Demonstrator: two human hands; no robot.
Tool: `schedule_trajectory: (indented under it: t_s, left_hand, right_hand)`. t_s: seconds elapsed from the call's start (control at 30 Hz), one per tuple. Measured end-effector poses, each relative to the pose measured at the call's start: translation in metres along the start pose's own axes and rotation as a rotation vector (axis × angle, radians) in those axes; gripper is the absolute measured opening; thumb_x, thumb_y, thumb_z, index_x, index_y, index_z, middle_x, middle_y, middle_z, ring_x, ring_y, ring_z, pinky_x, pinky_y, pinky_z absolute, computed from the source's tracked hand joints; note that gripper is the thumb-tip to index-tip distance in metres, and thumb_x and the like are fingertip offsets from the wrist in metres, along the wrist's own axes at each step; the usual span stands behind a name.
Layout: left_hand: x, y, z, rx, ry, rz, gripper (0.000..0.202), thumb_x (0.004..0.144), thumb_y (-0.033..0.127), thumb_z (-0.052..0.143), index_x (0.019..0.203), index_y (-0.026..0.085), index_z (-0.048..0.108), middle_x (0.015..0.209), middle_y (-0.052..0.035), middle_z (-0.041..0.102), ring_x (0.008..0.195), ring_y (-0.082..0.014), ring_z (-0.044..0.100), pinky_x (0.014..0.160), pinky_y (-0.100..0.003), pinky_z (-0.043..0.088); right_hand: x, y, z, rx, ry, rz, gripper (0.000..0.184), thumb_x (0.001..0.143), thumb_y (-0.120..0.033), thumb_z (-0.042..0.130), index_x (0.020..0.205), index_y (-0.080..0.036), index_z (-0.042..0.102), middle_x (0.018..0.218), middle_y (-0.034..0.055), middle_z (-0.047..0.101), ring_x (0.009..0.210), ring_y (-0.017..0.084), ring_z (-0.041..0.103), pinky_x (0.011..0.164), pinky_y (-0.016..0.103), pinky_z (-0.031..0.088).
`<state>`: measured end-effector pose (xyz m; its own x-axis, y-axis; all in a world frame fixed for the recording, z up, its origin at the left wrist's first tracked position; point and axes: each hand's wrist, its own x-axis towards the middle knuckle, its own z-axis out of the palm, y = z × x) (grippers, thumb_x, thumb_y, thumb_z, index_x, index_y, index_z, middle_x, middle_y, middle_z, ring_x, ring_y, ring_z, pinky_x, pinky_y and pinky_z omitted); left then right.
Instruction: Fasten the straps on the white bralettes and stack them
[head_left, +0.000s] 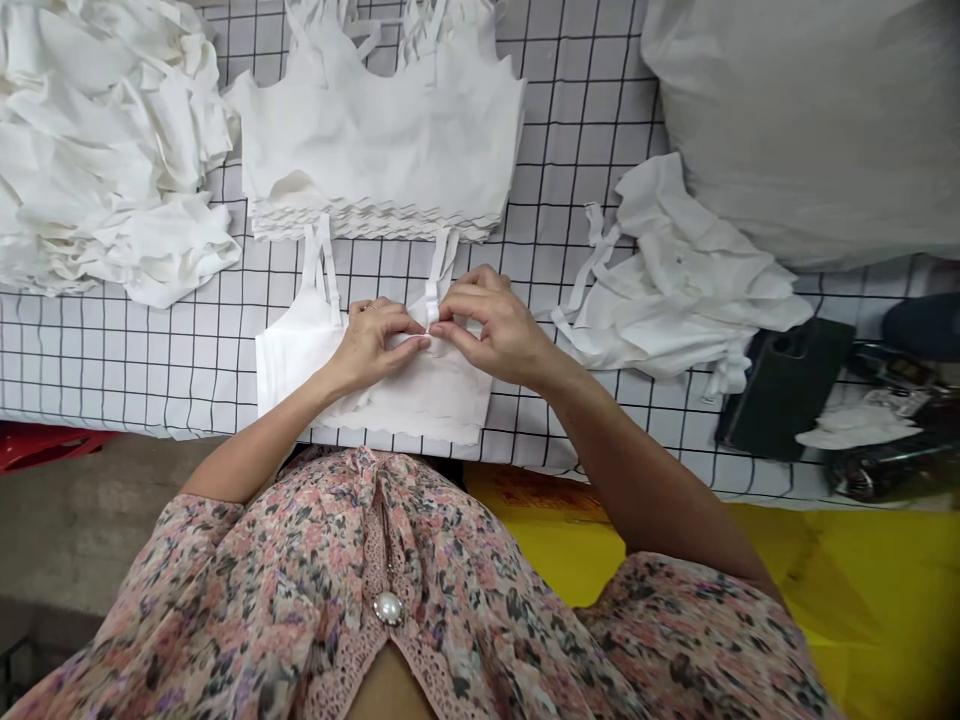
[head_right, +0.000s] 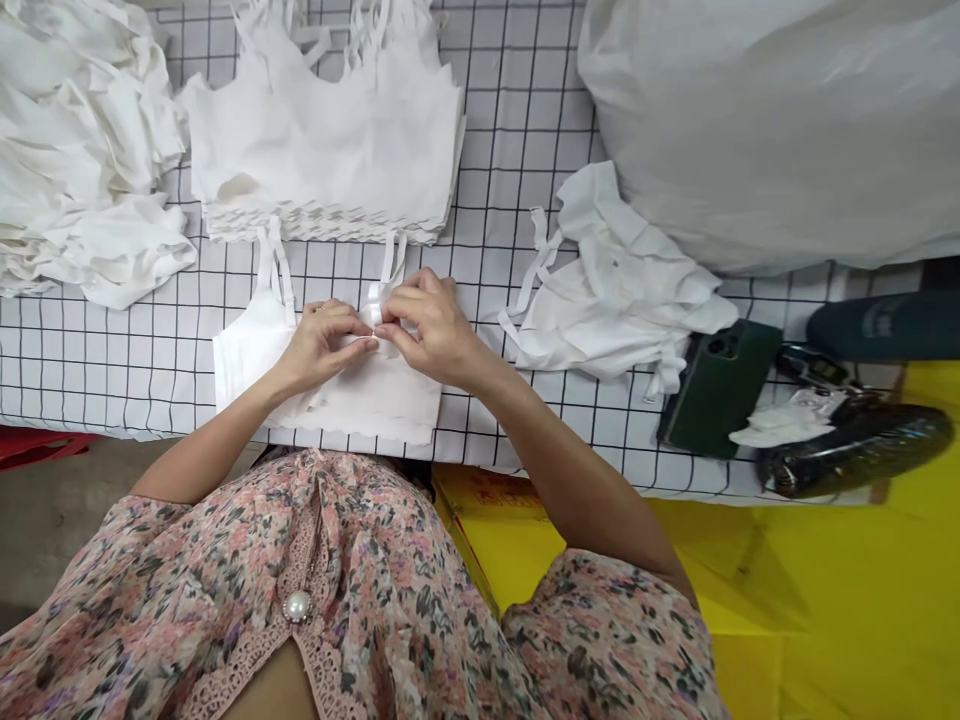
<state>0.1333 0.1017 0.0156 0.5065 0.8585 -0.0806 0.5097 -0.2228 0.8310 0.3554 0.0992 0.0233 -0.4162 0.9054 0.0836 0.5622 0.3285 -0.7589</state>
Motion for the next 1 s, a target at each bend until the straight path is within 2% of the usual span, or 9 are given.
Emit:
schedule_trajectory:
  t_s: [0.13, 0.2, 0.27, 0.43, 0.5, 0.57, 0.73, 0.9, 1.0]
  left_hand:
    - [-0.002, -0.003, -0.005, 0.0, -0.001, 0.007, 0.019, 0.099, 0.037, 0.073, 0.089, 0.022, 0.078, 0.089, -0.001, 0.073, 0.098, -0.0225, 0.064, 0.107, -0.043, 0.037]
    - [-0.003, -0.006, -0.007, 0.018, -0.002, 0.017, 0.02, 0.099, 0.038, 0.072, 0.09, 0.022, 0.078, 0.087, -0.0014, 0.073, 0.097, -0.0228, 0.064, 0.106, -0.043, 0.038]
    - [-0.006, -0.01, -0.007, 0.069, -0.038, 0.04, 0.018, 0.1, 0.037, 0.072, 0.091, 0.023, 0.079, 0.087, -0.0016, 0.073, 0.099, -0.0239, 0.063, 0.106, -0.044, 0.036]
    - [-0.014, -0.018, 0.0, 0.182, -0.031, 0.164, 0.02, 0.101, 0.043, 0.074, 0.107, 0.025, 0.08, 0.106, -0.0049, 0.075, 0.107, -0.0256, 0.061, 0.104, -0.044, 0.037]
    - [-0.015, -0.022, 0.003, 0.219, -0.014, 0.213, 0.028, 0.102, 0.049, 0.073, 0.114, 0.025, 0.078, 0.108, -0.0063, 0.075, 0.107, -0.0259, 0.06, 0.102, -0.042, 0.038]
    - [-0.016, -0.025, 0.004, 0.243, -0.005, 0.246, 0.03, 0.103, 0.051, 0.07, 0.115, 0.025, 0.078, 0.108, -0.0067, 0.074, 0.106, -0.0258, 0.059, 0.1, -0.042, 0.039]
    - [-0.018, -0.028, 0.004, 0.257, 0.009, 0.281, 0.029, 0.106, 0.05, 0.065, 0.111, 0.024, 0.078, 0.106, -0.007, 0.074, 0.104, -0.0248, 0.059, 0.096, -0.041, 0.041]
    - [-0.017, -0.025, 0.005, 0.236, 0.07, 0.346, 0.028, 0.109, 0.046, 0.062, 0.111, 0.022, 0.076, 0.109, -0.009, 0.072, 0.103, -0.0235, 0.062, 0.092, -0.04, 0.046]
    - [-0.016, -0.024, 0.006, 0.193, 0.135, 0.379, 0.029, 0.108, 0.044, 0.064, 0.117, 0.019, 0.073, 0.117, -0.0129, 0.069, 0.107, -0.0235, 0.064, 0.09, -0.039, 0.052]
  right_hand:
    - [-0.003, 0.005, 0.0, -0.135, -0.107, -0.07, 0.018, 0.096, -0.024, 0.059, 0.078, -0.023, 0.055, 0.081, 0.0071, 0.066, 0.108, 0.035, 0.057, 0.104, 0.067, 0.036]
    - [-0.007, 0.01, -0.004, -0.137, -0.109, -0.049, 0.018, 0.095, -0.025, 0.059, 0.077, -0.023, 0.054, 0.08, 0.0072, 0.064, 0.107, 0.035, 0.057, 0.104, 0.069, 0.038]
    - [-0.009, 0.014, -0.014, -0.071, -0.038, 0.014, 0.019, 0.095, -0.028, 0.06, 0.077, -0.024, 0.056, 0.08, 0.007, 0.063, 0.103, 0.033, 0.058, 0.099, 0.063, 0.044]
    - [0.007, 0.016, -0.056, 0.284, 0.345, 0.229, 0.018, 0.088, -0.036, 0.072, 0.075, -0.025, 0.064, 0.077, 0.0053, 0.063, 0.08, 0.023, 0.059, 0.082, 0.048, 0.054]
    - [0.019, 0.015, -0.071, 0.502, 0.417, 0.291, 0.027, 0.086, -0.041, 0.077, 0.071, -0.025, 0.061, 0.07, 0.0038, 0.058, 0.071, 0.02, 0.057, 0.076, 0.047, 0.058]
    - [0.03, 0.016, -0.082, 0.663, 0.412, 0.314, 0.035, 0.084, -0.047, 0.082, 0.071, -0.026, 0.056, 0.066, 0.0021, 0.053, 0.068, 0.02, 0.057, 0.072, 0.048, 0.062]
    - [0.05, 0.012, -0.092, 0.783, 0.341, 0.253, 0.034, 0.084, -0.05, 0.081, 0.079, -0.028, 0.055, 0.077, 0.0047, 0.063, 0.078, 0.025, 0.068, 0.075, 0.053, 0.067]
    - [0.081, -0.006, -0.097, 0.824, 0.36, 0.167, 0.031, 0.082, -0.046, 0.082, 0.083, -0.028, 0.056, 0.1, 0.0095, 0.079, 0.097, 0.027, 0.076, 0.083, 0.046, 0.065]
    - [0.1, 0.0, -0.096, 0.707, 0.392, 0.182, 0.024, 0.086, -0.047, 0.074, 0.094, -0.027, 0.062, 0.111, 0.0097, 0.08, 0.106, 0.028, 0.076, 0.084, 0.046, 0.063]
